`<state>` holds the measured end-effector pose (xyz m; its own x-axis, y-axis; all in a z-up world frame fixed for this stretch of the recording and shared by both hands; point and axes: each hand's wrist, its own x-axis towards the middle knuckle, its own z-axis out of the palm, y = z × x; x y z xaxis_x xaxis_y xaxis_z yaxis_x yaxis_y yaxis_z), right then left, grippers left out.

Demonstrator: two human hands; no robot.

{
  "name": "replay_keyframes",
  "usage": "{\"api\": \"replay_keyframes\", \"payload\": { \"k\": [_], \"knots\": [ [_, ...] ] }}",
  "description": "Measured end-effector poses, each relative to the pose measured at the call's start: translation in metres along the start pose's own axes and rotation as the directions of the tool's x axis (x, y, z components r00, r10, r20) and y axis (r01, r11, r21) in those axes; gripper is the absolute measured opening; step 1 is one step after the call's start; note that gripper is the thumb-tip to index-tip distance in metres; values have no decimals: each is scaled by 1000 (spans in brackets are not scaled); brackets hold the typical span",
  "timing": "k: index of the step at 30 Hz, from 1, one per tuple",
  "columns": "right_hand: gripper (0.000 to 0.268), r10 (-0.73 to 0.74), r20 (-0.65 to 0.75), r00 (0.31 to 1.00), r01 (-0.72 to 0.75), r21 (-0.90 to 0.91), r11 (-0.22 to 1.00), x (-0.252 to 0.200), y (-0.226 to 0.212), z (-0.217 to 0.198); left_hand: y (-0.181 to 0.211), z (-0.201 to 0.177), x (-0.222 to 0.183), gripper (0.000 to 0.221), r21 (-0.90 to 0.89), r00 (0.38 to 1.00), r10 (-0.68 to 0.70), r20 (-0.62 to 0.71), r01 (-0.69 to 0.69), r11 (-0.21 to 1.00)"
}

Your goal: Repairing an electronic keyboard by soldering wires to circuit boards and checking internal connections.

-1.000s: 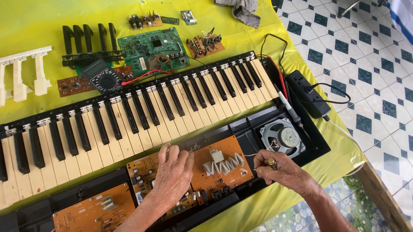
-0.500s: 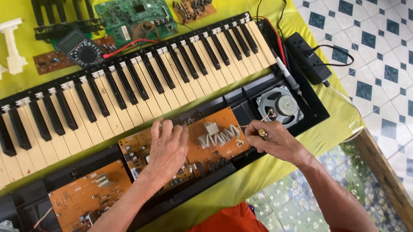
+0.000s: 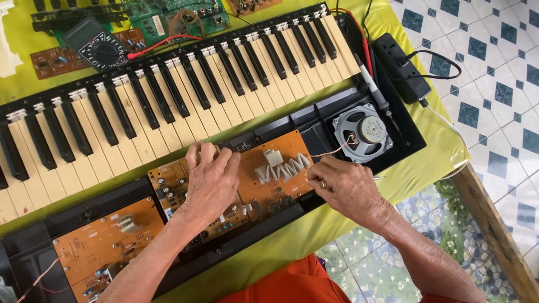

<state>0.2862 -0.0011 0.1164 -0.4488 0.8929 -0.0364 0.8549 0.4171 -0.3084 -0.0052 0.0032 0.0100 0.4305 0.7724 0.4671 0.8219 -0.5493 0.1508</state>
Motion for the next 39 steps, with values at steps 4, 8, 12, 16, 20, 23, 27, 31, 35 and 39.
{"api": "replay_keyframes", "payload": {
  "k": [4,8,12,16,20,23,27,31,35,39],
  "knots": [
    [11,-9,-43,999,7,-33,999,-3,8,1,-1,1,-1,31,-33,1000,-28,-5,28,999],
    [12,13,-105,994,-20,-65,998,-5,21,5,-2,-2,3,31,-10,1000,-14,-17,13,1000],
    [9,36,-120,992,-42,-45,998,-5,20,-2,-4,2,2,31,-34,1000,-16,-23,15,999],
    [10,36,-98,995,-43,-75,996,-8,23,0,-4,3,3,31,-57,999,-23,-32,22,998],
    [8,53,-59,997,-57,-80,995,-11,31,4,-5,7,1,29,-49,1000,-25,-9,25,998],
    [6,62,-30,998,-64,-96,993,-14,40,13,-7,2,3,29,-89,1000,-18,-10,17,996],
    [7,105,30,994,-101,-109,989,-15,49,22,-5,-1,4,31,-71,1000,-14,-23,12,997],
    [7,139,66,988,-129,-131,983,-14,54,30,-5,-3,3,31,-79,1000,-19,-9,18,997],
    [6,180,71,981,-175,-67,982,-13,48,24,-4,-2,3,34,-70,1000,-17,-9,17,997],
    [12,286,133,949,-276,-84,957,-12,42,24,-4,0,4,31,-37,1000,-8,-5,8,999]
  ]
}}
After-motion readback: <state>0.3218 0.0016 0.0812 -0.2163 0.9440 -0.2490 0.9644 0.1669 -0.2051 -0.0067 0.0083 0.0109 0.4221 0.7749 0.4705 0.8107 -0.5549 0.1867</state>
